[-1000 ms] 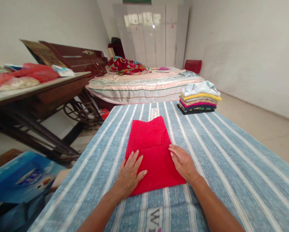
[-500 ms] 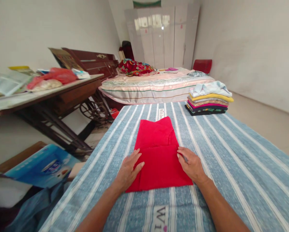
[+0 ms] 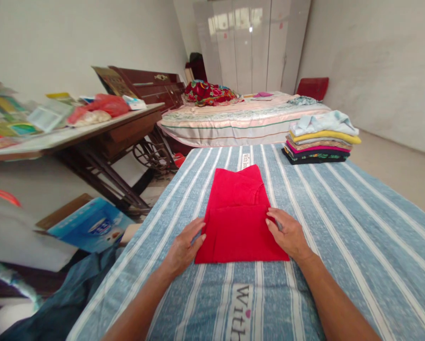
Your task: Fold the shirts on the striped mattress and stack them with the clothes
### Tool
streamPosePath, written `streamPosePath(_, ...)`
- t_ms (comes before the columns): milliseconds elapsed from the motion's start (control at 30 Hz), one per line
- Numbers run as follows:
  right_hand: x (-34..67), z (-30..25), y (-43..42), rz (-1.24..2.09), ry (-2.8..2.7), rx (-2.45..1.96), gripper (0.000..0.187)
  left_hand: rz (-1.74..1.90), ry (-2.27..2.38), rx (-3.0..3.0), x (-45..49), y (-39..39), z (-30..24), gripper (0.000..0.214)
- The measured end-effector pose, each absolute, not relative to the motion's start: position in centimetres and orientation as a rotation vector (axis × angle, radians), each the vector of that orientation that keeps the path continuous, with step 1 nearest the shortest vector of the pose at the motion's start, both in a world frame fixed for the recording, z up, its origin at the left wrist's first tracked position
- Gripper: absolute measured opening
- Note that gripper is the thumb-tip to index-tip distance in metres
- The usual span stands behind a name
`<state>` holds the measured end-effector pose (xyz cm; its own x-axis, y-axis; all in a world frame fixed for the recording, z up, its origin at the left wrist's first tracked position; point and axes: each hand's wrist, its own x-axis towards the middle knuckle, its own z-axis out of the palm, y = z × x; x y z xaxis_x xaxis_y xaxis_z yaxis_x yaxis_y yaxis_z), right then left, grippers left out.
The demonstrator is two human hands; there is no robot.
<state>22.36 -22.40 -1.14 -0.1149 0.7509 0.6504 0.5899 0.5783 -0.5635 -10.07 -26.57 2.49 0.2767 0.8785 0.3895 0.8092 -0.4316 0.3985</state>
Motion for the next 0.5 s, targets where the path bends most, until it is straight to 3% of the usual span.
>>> streamPosePath(267, 22.8, 0.2, -26.2, 0.059, -1.967, -1.075, 0.028, 0.698, 1.459, 2.715, -9.9, -31.7, 2.9, 0.047)
streamPosePath(500, 21.2, 0.0, -29.3, -0.127, -2.416, -1.101, 0.046, 0.687, 1.411, 2.891, -9.2, -31.0, 3.2, 0.032)
